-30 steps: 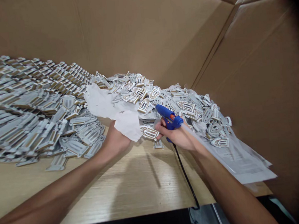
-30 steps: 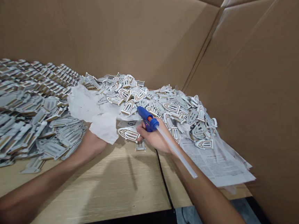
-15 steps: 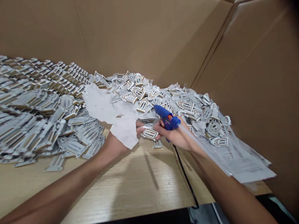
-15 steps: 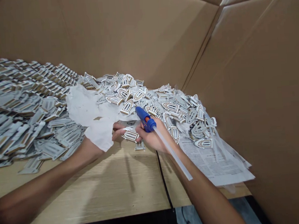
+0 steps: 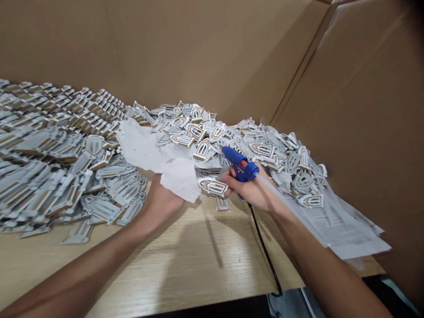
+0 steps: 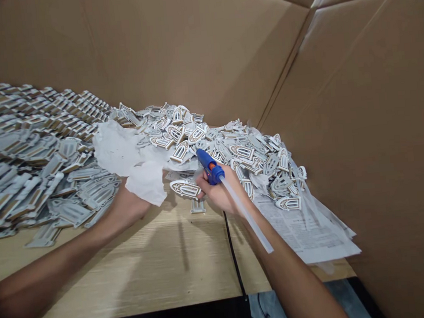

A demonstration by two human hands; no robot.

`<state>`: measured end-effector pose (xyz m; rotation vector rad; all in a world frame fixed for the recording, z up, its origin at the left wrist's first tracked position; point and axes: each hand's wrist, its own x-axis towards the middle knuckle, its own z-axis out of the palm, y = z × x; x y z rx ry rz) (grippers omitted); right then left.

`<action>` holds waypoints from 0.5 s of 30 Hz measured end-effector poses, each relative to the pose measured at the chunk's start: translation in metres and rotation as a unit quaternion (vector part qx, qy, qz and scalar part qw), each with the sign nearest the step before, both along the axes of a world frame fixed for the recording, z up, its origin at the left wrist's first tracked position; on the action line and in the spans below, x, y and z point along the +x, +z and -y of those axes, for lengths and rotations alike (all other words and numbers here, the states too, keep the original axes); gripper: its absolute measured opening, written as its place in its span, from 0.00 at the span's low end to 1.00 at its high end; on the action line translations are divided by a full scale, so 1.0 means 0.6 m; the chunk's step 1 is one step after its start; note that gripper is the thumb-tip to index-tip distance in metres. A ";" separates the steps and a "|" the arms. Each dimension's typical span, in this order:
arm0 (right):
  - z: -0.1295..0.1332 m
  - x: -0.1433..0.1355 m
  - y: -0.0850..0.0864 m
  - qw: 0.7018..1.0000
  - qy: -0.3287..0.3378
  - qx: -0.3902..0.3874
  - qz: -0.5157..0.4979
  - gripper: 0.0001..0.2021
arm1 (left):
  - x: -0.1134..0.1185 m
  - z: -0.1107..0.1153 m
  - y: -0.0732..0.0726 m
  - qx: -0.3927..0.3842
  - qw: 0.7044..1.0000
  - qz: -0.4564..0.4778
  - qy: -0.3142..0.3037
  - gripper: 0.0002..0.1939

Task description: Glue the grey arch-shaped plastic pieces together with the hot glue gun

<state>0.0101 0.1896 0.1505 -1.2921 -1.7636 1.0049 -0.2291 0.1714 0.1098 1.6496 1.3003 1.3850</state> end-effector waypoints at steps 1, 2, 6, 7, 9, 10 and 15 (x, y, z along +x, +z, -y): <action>-0.001 0.002 0.001 1.000 -0.012 0.006 0.005 0.15 | 0.001 0.001 -0.002 0.003 1.000 0.001 0.009 0.06; -0.001 0.003 0.003 1.000 -0.025 0.012 0.008 0.15 | 0.002 0.004 -0.003 -0.002 1.000 -0.001 0.016 0.07; 0.000 0.005 0.008 0.997 -0.065 0.036 0.012 0.18 | 0.012 0.019 0.012 -0.091 0.996 -0.024 -0.003 0.09; 0.001 0.004 0.008 0.997 -0.067 0.040 0.011 0.18 | 0.015 0.023 0.018 -0.113 0.993 -0.022 -0.021 0.09; 0.003 0.000 0.008 0.997 -0.068 0.044 -0.003 0.17 | 0.021 0.026 0.029 -0.144 0.988 0.010 -0.058 0.12; 0.005 -0.003 0.007 0.997 -0.064 0.042 -0.015 0.17 | 0.024 0.026 0.032 -0.157 0.984 0.033 -0.078 0.16; 0.015 -0.014 -0.006 0.996 -0.017 0.051 -0.071 0.17 | 0.031 0.012 0.015 -0.222 0.950 0.156 -0.157 0.33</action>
